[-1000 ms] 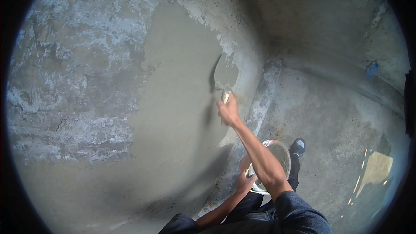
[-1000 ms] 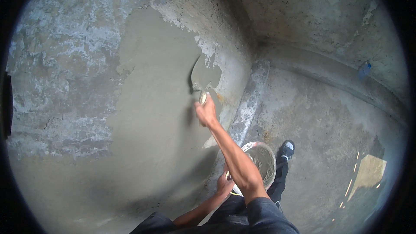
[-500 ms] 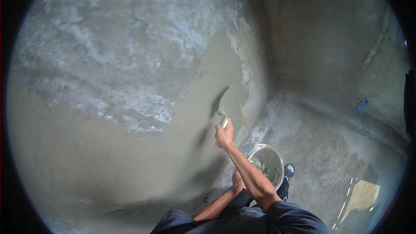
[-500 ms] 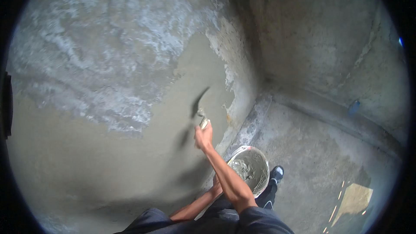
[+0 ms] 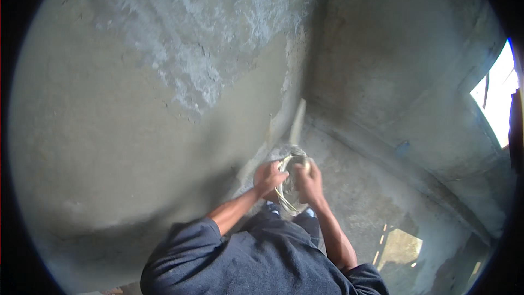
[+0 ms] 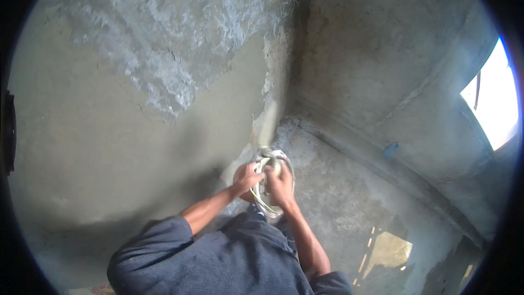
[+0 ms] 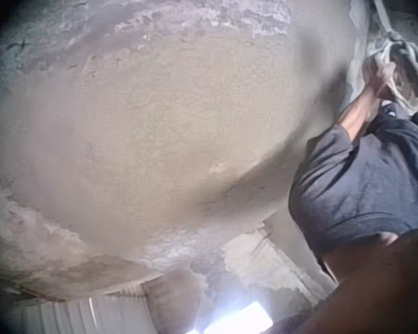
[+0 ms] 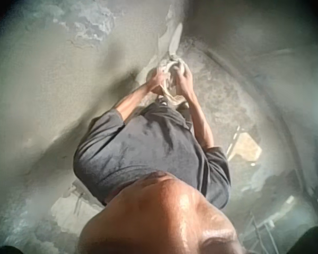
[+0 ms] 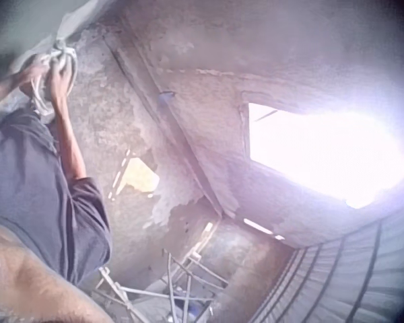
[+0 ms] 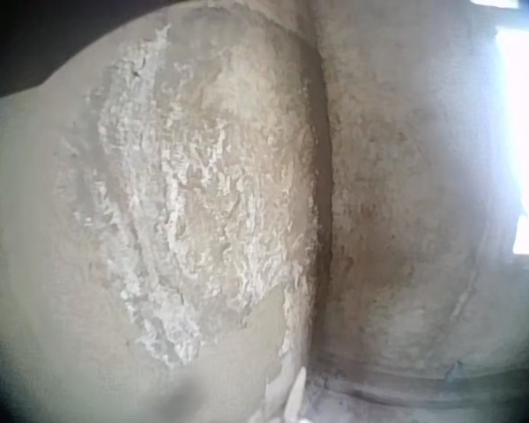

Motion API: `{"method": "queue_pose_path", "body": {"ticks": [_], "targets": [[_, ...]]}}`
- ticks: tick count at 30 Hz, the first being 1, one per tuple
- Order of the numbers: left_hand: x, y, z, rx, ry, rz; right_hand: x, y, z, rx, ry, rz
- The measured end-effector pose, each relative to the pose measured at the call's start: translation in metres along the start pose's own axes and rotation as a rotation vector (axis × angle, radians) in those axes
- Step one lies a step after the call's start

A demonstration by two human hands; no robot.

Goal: The person scoops plaster from a bucket using a trowel and applies and smooths it onto the wall surface repeatedly.

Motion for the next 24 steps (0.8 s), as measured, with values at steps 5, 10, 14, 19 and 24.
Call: {"method": "queue_pose_path", "body": {"ticks": [5,10,14,19,24], "targets": [[0.030,0.006,-0.026,-0.057,-0.128,-0.097,0.137,-0.066,-0.074,-0.302,-0.102,-0.250],[0.065,0.006,-0.072,-0.215,-0.223,-0.098,0.196,-0.133,-0.082,-0.282,-0.272,-0.226],[0.082,0.009,-0.104,-0.302,-0.193,-0.023,0.213,-0.150,-0.065,-0.149,-0.798,-0.300],[0.098,0.002,-0.148,-0.292,-0.016,0.062,0.210,-0.136,-0.035,-0.024,-0.957,-0.330],[0.109,-0.006,-0.173,-0.359,-0.019,0.084,0.178,-0.115,-0.009,0.401,-1.352,-0.227]]}}
Point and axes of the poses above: each hand's wrist, its own y-axis towards the middle knuckle, its own x-axis out of the back of the hand, z = x × y, the point moved 7 cm from there along y, towards the middle knuckle, and after that the axes turned 14 degrees about -x, right-handed, at the moved point
